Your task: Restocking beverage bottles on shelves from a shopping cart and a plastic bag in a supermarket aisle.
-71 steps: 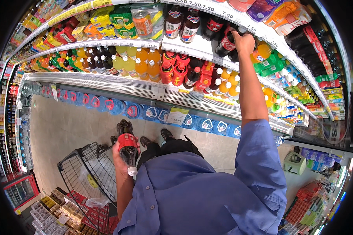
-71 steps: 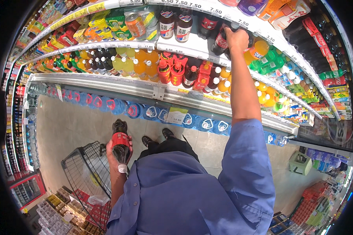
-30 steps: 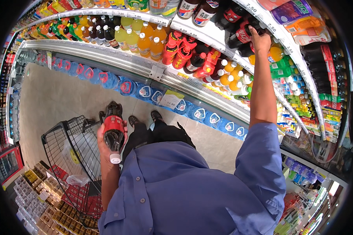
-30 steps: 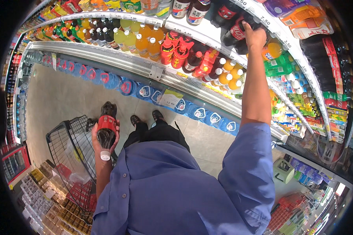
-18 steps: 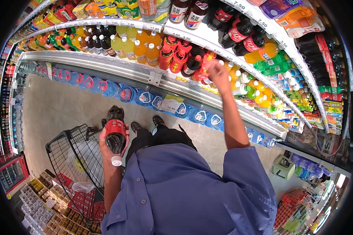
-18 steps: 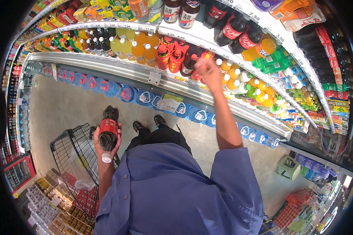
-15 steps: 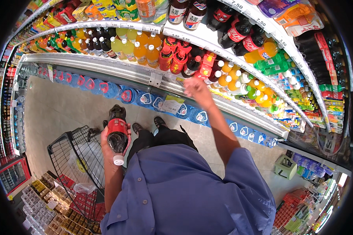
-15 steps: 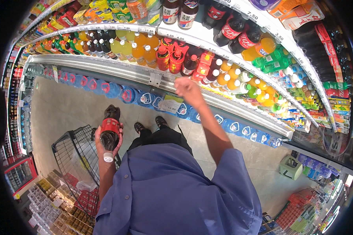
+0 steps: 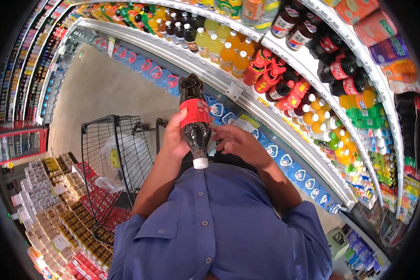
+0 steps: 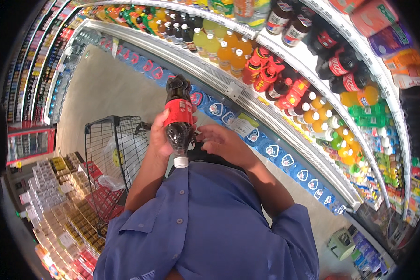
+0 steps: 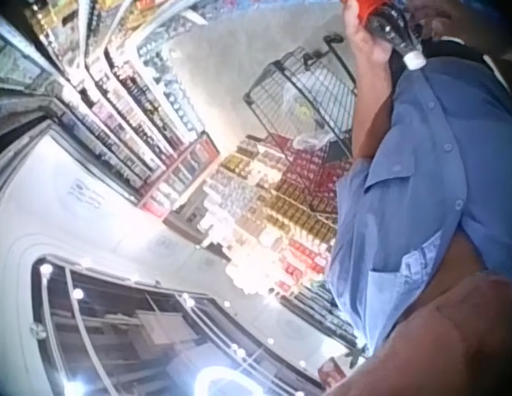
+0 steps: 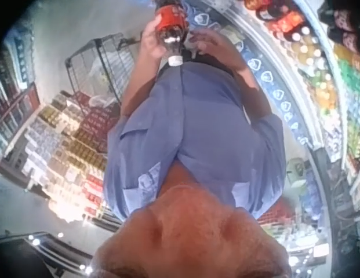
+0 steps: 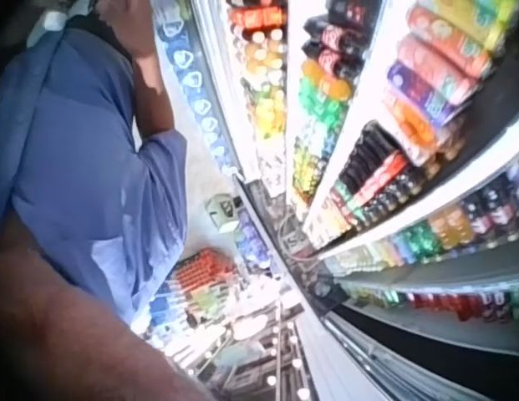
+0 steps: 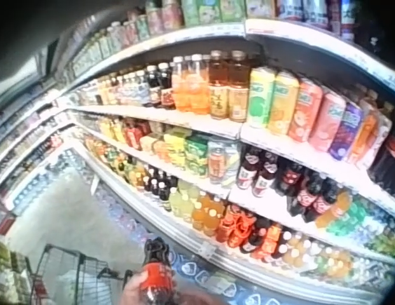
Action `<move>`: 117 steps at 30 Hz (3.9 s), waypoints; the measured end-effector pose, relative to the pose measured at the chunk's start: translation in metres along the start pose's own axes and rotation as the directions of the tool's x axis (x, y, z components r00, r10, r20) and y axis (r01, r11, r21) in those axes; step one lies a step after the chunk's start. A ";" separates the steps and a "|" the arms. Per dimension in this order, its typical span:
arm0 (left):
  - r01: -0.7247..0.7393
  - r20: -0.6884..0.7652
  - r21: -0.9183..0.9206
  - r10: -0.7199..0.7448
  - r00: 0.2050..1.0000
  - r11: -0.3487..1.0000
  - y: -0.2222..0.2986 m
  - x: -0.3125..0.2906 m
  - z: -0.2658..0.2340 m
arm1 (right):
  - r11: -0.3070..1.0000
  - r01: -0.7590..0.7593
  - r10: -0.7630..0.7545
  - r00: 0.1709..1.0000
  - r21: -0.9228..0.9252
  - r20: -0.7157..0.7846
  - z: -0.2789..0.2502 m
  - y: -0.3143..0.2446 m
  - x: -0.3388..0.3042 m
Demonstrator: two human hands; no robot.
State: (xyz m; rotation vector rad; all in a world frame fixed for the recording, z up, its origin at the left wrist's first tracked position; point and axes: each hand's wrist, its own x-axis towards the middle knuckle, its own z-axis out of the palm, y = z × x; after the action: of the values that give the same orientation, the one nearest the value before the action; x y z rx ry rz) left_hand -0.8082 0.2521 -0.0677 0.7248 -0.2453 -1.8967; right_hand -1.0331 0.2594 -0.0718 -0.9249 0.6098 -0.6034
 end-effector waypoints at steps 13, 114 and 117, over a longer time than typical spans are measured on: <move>-0.271 0.026 0.008 0.271 0.962 0.962 0.005 -0.011 0.001 | 0.911 -0.026 0.071 0.993 -0.411 0.095 0.039 -0.012 0.003; -0.419 -0.970 -0.046 0.059 0.235 0.907 -0.006 -0.377 -0.540 | 0.458 -0.330 0.538 0.842 -0.826 -0.038 0.264 0.124 0.107; 0.002 -0.946 0.113 0.107 0.307 0.994 -0.003 -0.327 -0.553 | 0.495 -0.314 0.534 0.845 -0.810 -0.001 0.252 0.121 0.105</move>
State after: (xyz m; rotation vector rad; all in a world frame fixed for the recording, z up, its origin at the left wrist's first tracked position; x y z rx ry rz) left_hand -0.3973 0.6278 -0.3874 1.7718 0.4299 -1.0654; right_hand -0.7586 0.3778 -0.0815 -1.5895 0.8608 0.3186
